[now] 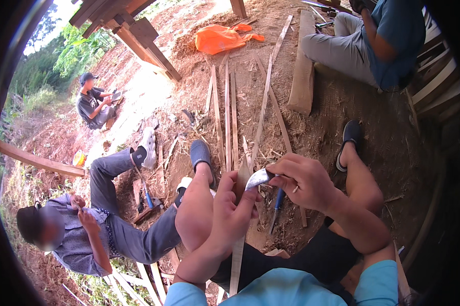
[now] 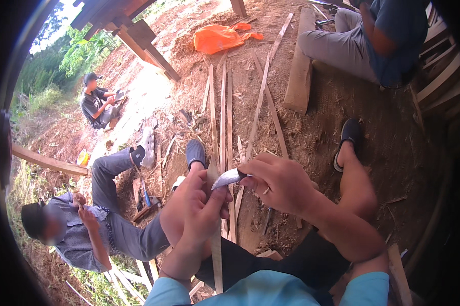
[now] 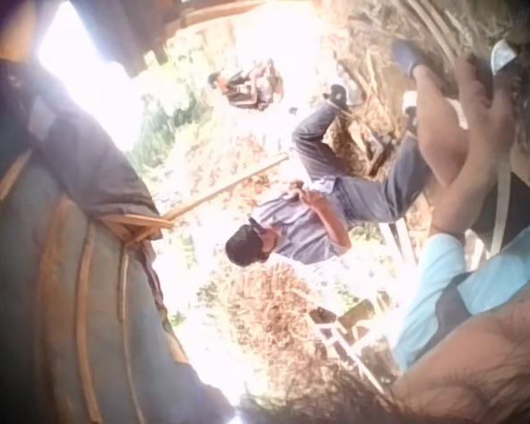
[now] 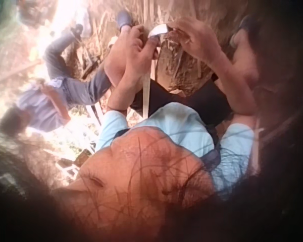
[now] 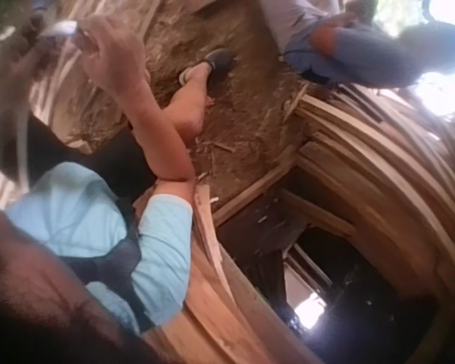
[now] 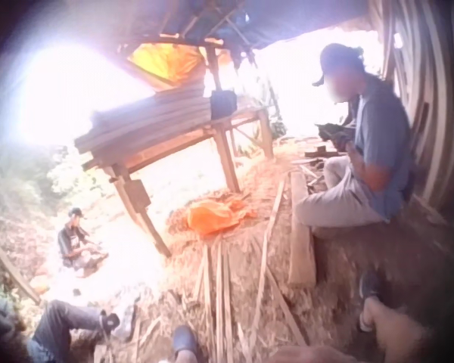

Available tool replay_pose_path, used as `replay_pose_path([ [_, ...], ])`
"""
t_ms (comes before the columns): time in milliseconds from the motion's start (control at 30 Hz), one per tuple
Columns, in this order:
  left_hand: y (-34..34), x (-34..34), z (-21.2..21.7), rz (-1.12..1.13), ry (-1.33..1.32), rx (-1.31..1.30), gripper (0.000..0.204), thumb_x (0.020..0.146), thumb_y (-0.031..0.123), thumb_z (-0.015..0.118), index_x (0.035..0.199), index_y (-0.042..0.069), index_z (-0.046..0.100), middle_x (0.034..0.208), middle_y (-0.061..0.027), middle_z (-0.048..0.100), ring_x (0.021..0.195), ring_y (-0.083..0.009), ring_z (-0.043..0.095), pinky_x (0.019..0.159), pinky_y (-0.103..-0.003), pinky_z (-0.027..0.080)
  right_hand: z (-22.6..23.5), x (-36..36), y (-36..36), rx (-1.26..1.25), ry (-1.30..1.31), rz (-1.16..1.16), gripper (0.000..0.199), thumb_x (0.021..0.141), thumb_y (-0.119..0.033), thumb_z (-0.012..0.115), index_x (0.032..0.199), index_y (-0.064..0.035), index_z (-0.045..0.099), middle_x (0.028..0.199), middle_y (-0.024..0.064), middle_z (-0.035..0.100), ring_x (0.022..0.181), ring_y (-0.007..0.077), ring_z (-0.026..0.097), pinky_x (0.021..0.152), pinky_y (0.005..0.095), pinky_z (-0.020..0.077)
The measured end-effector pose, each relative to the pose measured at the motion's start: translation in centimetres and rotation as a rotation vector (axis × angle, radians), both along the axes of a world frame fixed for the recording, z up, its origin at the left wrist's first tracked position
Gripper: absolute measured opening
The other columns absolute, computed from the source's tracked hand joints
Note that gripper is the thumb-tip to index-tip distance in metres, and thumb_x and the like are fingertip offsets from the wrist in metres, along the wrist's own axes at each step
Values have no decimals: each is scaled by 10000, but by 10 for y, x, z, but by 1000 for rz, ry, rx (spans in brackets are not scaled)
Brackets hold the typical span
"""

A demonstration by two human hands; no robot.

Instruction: The person sits on the ground and uses a knife to shave thin strips from a long piece of wood. They hold the wood with one hand and carefully scrape the blade along its length to remove thin layers.

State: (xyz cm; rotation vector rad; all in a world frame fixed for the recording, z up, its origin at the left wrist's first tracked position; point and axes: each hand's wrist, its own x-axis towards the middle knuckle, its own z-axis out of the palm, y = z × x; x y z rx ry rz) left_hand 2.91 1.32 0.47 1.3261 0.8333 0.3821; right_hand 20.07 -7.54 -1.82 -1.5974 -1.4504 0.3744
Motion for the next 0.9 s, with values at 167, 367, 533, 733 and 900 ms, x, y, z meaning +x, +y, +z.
replay_pose_path([
  [167, -1, 2, -6, 3, -38, 37, 277, 952, 123, 555, 1171, 19, 421, 831, -40, 594, 654, -52, 570, 507, -177, 455, -1, 0, 1, 90, -92, -136, 173, 851, -189, 676, 986, -84, 649, 794, 78, 612, 632, 239, 618, 544, 348, 476],
  [367, -50, -15, -3, -495, -171, 384, 238, 918, 117, 613, 1118, 43, 507, 818, -54, 627, 646, -101, 590, 566, -250, 489, -2, 52, 1, 205, 301, -507, 206, 911, -200, 639, 1007, -19, 628, 729, 28, 591, 567, 97, 496, 494, 259, 379],
  [533, 11, -16, 12, -102, -180, -374, 281, 965, 246, 510, 1116, 13, 551, 780, -43, 600, 600, -140, 562, 539, -257, 442, 4, 42, -10, 139, 277, -389, 217, 908, -172, 639, 1025, 10, 620, 794, 75, 616, 627, 128, 533, 516, 250, 388],
  [733, 40, -30, 13, 147, -303, -563, 320, 978, 272, 444, 1089, -12, 538, 784, -49, 542, 673, -145, 562, 605, -263, 456, 7, -2, 4, 82, 33, -66, 206, 840, -76, 683, 1023, 0, 625, 895, 136, 639, 798, 251, 654, 695, 336, 512],
  [900, 29, -27, 6, 64, -259, -532, 202, 973, 230, 523, 1088, 65, 512, 833, -27, 592, 673, -111, 587, 602, -233, 462, 8, -20, 13, 83, 105, 18, 189, 837, -81, 684, 1004, -8, 635, 861, 124, 628, 715, 266, 640, 613, 321, 502],
])
